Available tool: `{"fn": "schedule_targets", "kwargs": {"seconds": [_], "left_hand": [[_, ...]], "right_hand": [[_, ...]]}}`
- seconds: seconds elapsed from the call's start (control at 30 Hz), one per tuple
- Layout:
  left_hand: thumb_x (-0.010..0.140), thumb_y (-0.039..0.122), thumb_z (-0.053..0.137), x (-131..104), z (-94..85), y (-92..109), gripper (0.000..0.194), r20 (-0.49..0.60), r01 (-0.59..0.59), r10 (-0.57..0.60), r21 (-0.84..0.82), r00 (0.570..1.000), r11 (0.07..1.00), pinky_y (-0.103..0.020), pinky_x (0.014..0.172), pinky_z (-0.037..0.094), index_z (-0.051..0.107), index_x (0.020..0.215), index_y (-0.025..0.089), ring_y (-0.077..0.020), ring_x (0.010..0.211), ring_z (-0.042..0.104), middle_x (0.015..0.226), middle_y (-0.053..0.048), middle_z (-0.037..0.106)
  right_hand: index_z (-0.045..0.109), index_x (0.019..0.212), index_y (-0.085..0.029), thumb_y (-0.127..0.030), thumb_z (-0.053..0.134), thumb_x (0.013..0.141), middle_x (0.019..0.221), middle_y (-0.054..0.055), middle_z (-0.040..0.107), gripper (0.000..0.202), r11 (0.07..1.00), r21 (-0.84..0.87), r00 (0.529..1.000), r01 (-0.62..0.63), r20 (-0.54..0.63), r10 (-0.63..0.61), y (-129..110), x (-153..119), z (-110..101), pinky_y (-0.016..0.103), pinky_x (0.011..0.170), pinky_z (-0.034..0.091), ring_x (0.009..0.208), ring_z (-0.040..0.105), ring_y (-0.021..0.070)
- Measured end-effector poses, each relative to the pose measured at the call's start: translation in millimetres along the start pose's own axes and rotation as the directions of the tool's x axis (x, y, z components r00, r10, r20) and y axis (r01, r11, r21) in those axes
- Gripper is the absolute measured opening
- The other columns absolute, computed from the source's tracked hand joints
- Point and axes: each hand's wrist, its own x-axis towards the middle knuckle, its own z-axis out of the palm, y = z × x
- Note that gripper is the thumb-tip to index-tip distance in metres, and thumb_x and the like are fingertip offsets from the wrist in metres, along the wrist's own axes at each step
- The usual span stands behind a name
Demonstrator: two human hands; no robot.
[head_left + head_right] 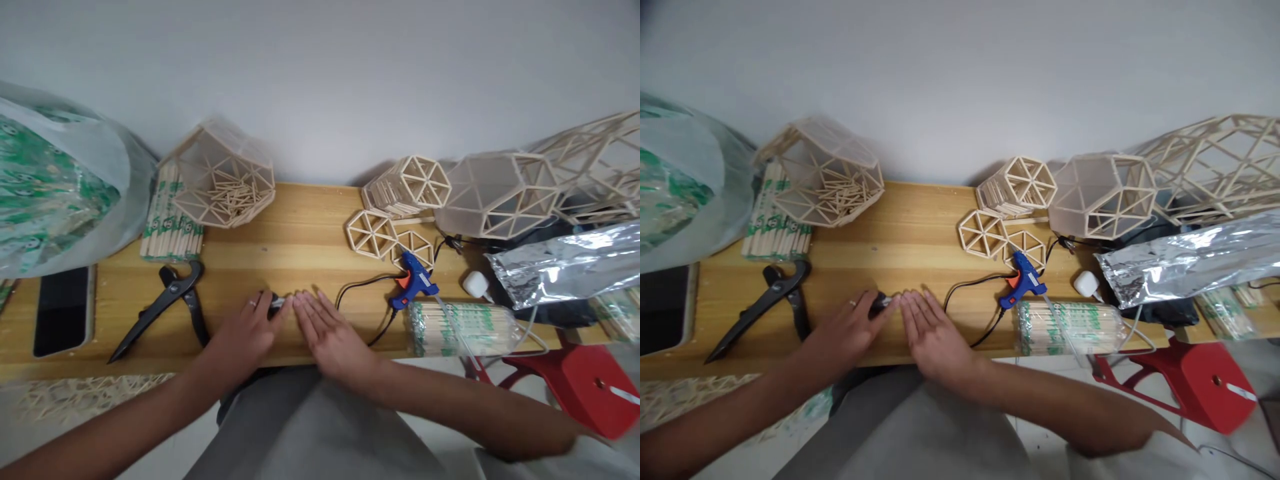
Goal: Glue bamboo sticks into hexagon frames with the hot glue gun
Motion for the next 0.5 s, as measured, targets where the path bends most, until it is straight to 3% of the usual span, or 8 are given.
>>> {"fn": "schedule_targets", "kwargs": {"seconds": [0.1, 0.23, 0.3, 0.5], "left_hand": [[0.094, 0.002, 0.043, 8.1, -7.8, -11.2, 0.061, 0.052, 0.017, -0.018, 0.010, 0.998, 1.000, -0.045, 0.083, 0.059, 0.059, 0.152, 0.016, -0.0304, 0.095, 0.069, 0.116, -0.020, 0.067], [0.092, 0.001, 0.045, -23.8, -2.2, 13.3, 0.060, 0.027, -0.070, 0.070, 0.019, 0.997, 0.997, -0.046, 0.089, 0.058, 0.061, 0.149, 0.015, -0.0325, 0.106, 0.067, 0.122, -0.022, 0.067], [0.092, 0.001, 0.046, -28.4, 0.1, 20.6, 0.061, 0.033, -0.076, 0.076, 0.008, 0.997, 0.997, -0.046, 0.093, 0.058, 0.061, 0.149, 0.016, -0.0316, 0.110, 0.066, 0.123, -0.020, 0.067], [0.096, 0.007, 0.042, 25.3, -12.1, -15.4, 0.059, 0.103, 0.054, -0.050, -0.041, 0.993, 0.998, -0.048, 0.092, 0.057, 0.057, 0.153, 0.013, -0.0319, 0.102, 0.066, 0.114, -0.020, 0.067]], "right_hand": [[0.042, 0.156, 0.012, -0.008, 0.046, 0.097, 0.158, 0.033, 0.053, 0.063, 1.000, 0.011, 1.000, -0.017, 0.002, 0.017, 8.3, 12.6, -1.4, 0.058, 0.131, 0.039, 0.154, 0.049, 0.0370], [0.041, 0.157, 0.013, -0.007, 0.045, 0.092, 0.156, 0.032, 0.056, 0.068, 0.997, 0.064, 0.999, 0.038, -0.013, -0.037, -20.7, -20.6, -2.9, 0.056, 0.129, 0.043, 0.152, 0.050, 0.0376], [0.036, 0.160, 0.012, -0.008, 0.044, 0.091, 0.159, 0.031, 0.053, 0.073, 0.996, 0.088, 1.000, 0.011, 0.014, -0.013, -27.3, -28.9, -0.8, 0.054, 0.127, 0.046, 0.155, 0.046, 0.0374], [0.039, 0.157, 0.015, -0.012, 0.043, 0.105, 0.160, 0.038, 0.048, 0.059, 0.994, 0.057, 0.996, -0.092, -0.017, 0.093, 11.4, 22.6, 7.2, 0.062, 0.132, 0.034, 0.158, 0.041, 0.0387]]}}
